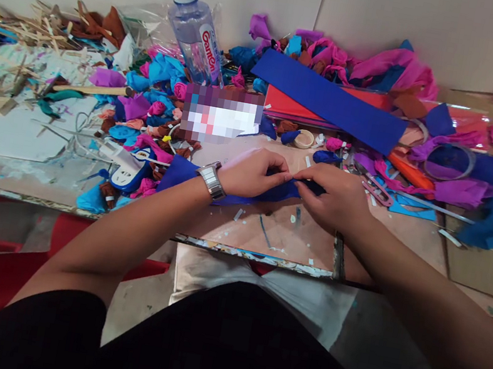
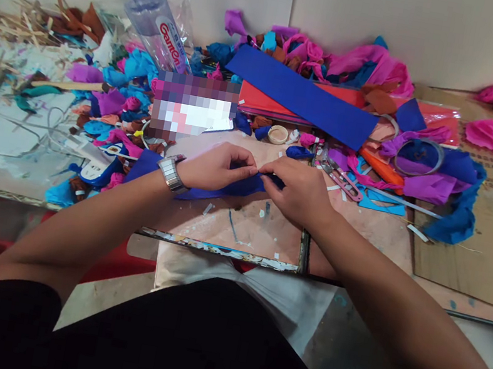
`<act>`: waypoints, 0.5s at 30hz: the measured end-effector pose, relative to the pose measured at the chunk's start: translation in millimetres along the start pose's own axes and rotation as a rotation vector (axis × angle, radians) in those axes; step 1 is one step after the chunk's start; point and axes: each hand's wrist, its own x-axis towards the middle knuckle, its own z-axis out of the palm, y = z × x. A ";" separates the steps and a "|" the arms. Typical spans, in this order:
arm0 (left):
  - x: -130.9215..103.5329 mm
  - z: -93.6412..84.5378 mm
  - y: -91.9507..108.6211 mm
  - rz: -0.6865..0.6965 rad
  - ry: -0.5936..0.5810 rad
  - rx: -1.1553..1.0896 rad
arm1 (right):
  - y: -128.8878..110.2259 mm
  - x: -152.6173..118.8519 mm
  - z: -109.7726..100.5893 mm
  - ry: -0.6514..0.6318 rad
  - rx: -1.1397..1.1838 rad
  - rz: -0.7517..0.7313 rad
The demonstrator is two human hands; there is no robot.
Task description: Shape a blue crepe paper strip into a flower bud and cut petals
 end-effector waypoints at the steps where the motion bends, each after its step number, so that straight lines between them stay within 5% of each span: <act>1: -0.3 0.1 0.1 0.000 -0.006 -0.004 | -0.3 0.0 -0.3 0.001 0.004 -0.002; 15: -1.7 -2.0 4.2 -0.013 -0.021 0.016 | -6.9 0.1 -1.3 0.000 -0.233 -0.014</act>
